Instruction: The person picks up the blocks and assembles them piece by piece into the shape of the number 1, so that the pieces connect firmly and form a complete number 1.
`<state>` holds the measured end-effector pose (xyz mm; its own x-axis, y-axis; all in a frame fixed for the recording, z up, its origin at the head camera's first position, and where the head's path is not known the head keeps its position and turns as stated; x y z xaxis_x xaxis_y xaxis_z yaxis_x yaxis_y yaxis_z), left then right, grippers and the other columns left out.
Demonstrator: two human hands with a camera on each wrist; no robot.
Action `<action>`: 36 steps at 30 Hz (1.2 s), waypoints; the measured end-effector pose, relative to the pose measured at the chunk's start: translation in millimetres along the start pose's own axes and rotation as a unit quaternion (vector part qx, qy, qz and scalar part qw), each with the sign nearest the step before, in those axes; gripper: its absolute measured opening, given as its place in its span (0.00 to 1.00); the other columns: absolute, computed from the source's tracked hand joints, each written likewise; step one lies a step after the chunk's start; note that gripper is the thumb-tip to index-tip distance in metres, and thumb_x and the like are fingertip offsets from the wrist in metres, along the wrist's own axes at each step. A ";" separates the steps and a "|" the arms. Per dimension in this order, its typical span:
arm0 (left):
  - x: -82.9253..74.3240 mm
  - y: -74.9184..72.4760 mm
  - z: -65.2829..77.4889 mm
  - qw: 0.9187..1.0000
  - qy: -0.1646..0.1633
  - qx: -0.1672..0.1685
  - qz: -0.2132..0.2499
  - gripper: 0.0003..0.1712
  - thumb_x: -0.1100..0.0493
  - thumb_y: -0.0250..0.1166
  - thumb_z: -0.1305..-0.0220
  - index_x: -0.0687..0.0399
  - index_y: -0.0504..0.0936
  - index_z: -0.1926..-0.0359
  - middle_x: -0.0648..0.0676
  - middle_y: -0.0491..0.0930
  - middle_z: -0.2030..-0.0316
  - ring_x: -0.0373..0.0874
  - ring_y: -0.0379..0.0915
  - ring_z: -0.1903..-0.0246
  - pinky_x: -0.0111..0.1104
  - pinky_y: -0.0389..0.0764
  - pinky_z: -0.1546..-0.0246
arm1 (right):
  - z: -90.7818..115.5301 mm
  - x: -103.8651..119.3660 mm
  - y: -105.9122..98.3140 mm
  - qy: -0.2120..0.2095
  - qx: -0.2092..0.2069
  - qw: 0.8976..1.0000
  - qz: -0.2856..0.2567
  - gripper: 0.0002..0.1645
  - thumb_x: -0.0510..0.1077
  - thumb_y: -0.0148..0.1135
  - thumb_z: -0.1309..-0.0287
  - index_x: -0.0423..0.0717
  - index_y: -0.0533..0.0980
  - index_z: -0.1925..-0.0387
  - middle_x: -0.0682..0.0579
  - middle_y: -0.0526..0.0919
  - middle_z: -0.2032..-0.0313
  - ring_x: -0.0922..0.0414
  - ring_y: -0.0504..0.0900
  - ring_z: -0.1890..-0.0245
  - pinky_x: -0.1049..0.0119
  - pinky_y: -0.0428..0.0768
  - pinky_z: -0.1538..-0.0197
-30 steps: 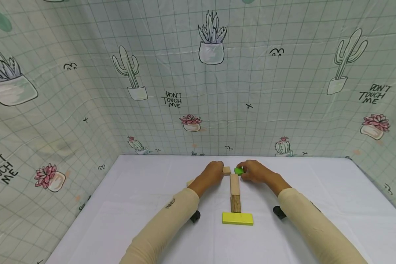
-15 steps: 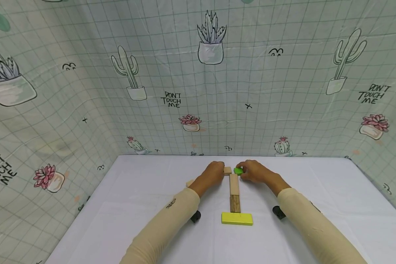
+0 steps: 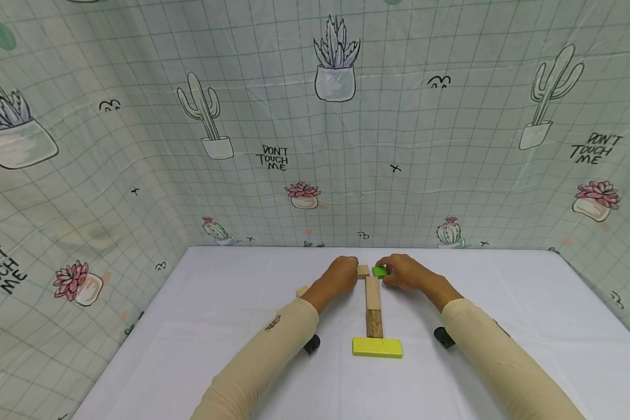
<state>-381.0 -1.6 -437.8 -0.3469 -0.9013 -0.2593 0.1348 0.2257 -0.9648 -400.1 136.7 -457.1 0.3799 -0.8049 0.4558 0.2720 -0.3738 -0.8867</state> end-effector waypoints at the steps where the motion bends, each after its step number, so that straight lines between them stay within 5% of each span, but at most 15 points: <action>1: -0.6 0.1 0.0 1.000 0.000 0.000 0.002 0.09 0.64 0.62 0.29 0.62 0.82 0.52 0.55 0.85 0.60 0.42 0.80 0.61 0.31 0.81 0.59 | 0.1 -0.2 0.1 0.000 -0.001 1.000 0.000 0.24 0.37 0.68 0.43 0.39 0.79 0.43 0.45 0.83 0.58 0.54 0.77 0.61 0.54 0.79 0.52; 36: -7.1 2.0 -0.8 1.000 0.006 -0.004 0.024 0.10 0.65 0.59 0.27 0.63 0.81 0.49 0.57 0.86 0.55 0.41 0.81 0.58 0.32 0.82 0.55 | -0.4 0.6 -0.7 -0.006 0.006 1.000 -0.010 0.25 0.36 0.68 0.43 0.38 0.78 0.43 0.46 0.83 0.60 0.54 0.76 0.63 0.56 0.79 0.55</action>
<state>-379.0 5.5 -438.0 -0.3513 -0.8848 -0.3062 0.1446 0.2719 -0.9514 -400.4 136.3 -456.3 0.3839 -0.7920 0.4748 0.2896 -0.3849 -0.8763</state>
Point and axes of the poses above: each hand's wrist, its own z-axis away from the middle knuckle, its own y-axis out of the palm, x = y × z, the point moved 7 cm from there along -z, towards the middle knuckle
